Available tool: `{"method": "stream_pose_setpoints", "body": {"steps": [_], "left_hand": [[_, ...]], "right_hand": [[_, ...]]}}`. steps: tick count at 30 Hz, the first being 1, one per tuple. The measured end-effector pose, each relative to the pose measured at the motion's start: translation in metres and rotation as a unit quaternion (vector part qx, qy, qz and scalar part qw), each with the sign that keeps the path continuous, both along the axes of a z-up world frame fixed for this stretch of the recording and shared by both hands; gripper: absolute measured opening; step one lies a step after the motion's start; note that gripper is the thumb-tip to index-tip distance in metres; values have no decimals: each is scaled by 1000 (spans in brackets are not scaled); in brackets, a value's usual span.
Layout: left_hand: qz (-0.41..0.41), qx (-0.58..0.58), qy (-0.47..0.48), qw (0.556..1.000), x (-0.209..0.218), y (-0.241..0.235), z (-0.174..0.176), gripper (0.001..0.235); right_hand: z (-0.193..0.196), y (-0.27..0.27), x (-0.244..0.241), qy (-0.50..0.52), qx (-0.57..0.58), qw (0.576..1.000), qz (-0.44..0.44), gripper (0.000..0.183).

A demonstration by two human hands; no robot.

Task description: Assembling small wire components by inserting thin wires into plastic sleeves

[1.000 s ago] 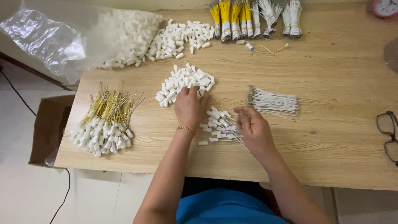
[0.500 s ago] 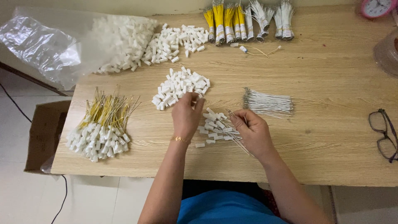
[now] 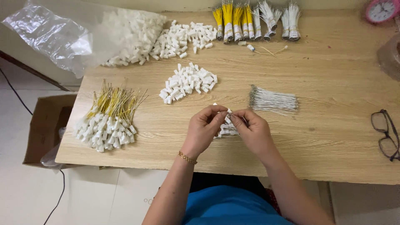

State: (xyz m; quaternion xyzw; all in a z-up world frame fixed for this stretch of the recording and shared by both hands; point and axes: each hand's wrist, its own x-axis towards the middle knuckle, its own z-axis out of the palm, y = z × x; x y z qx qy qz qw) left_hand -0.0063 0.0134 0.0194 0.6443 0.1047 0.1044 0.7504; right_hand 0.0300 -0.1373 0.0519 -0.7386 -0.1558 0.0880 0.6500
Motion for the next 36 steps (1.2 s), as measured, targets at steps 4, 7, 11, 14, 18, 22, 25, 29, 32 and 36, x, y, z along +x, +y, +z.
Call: {"method": "stream_pose_setpoints", "body": {"steps": [4,7,11,14,18,22,25,29,32,36], "left_hand": [[-5,-32,-10,999,-5,-2,11,13],[-6,-76,-26,997,-6,-5,7,13],[-17,-75,-29,997,-5,-6,5,13],[-30,-74,-28,996,-7,-7,7,13],[-41,-69,-27,996,-6,-9,3,13],[-38,-42,-31,998,-6,-9,4,13],[-30,-35,-32,998,-5,-9,5,14],[-14,-21,-37,999,-1,-11,1,12],[-13,-18,-35,999,0,-13,1,11],[-12,-24,-35,999,0,-14,4,10]], "right_hand": [[-5,0,-2,-34,24,999,6,11],[-6,0,-1,-50,37,998,-9,13],[-14,-2,1,-48,31,998,18,12],[-12,0,-1,-37,27,999,21,12],[-5,5,-8,39,81,996,7,21],[-11,3,-4,67,125,990,-16,20],[0,1,-3,46,102,993,-40,19],[-9,-2,2,-33,33,999,-9,21],[-15,-4,5,-63,2,998,-5,21],[-10,-5,3,-73,-2,997,-6,20]]}}
